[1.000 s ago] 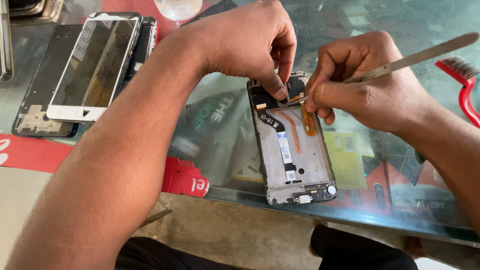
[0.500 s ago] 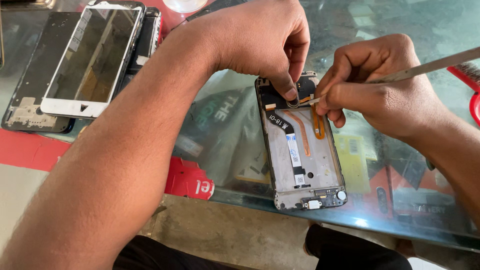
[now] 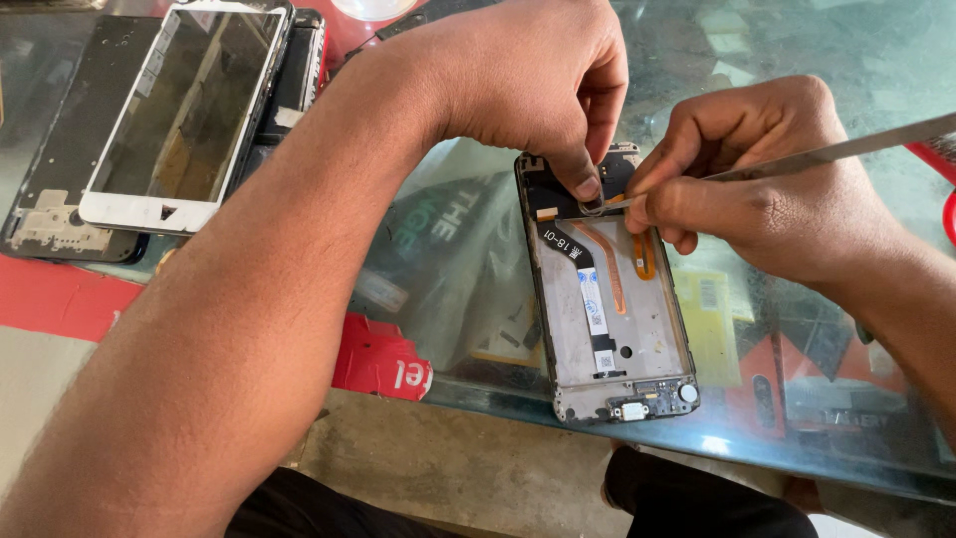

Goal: The person uses a metal spudger to carefully pry and detach a small black component from the upper section of a disassembled smartphone chassis. They then lift the component away and place it on the glass table.

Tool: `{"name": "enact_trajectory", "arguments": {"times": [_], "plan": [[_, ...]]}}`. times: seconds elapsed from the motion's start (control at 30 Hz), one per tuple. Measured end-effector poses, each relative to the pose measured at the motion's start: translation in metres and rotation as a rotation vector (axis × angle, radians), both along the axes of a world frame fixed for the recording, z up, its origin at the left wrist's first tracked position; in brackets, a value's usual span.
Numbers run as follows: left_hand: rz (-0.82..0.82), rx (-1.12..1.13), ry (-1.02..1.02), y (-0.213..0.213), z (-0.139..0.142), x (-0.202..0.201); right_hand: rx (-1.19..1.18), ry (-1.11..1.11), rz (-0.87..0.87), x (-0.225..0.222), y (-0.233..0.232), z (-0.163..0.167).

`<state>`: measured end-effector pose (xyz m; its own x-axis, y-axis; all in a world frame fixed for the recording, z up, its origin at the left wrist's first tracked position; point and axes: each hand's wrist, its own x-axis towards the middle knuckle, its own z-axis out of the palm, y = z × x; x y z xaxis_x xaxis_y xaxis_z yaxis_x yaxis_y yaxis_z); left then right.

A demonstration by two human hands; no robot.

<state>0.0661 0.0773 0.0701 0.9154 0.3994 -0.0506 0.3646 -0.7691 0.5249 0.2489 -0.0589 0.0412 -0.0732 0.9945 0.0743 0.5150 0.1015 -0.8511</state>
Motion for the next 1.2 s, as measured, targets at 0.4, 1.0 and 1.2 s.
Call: {"name": "enact_trajectory", "arguments": {"times": [0.4,1.0,1.2], "plan": [[0.011,-0.001,0.006,-0.001,-0.001,-0.001,0.018,0.183,0.083,0.008,0.003,-0.006],[-0.023,-0.014,0.003,0.001,0.001,-0.002,0.003,0.110,0.045,0.008,0.008,-0.005],[-0.006,-0.009,0.012,0.001,0.001,-0.003,0.016,0.087,0.056,0.006,0.007,-0.003]]}}
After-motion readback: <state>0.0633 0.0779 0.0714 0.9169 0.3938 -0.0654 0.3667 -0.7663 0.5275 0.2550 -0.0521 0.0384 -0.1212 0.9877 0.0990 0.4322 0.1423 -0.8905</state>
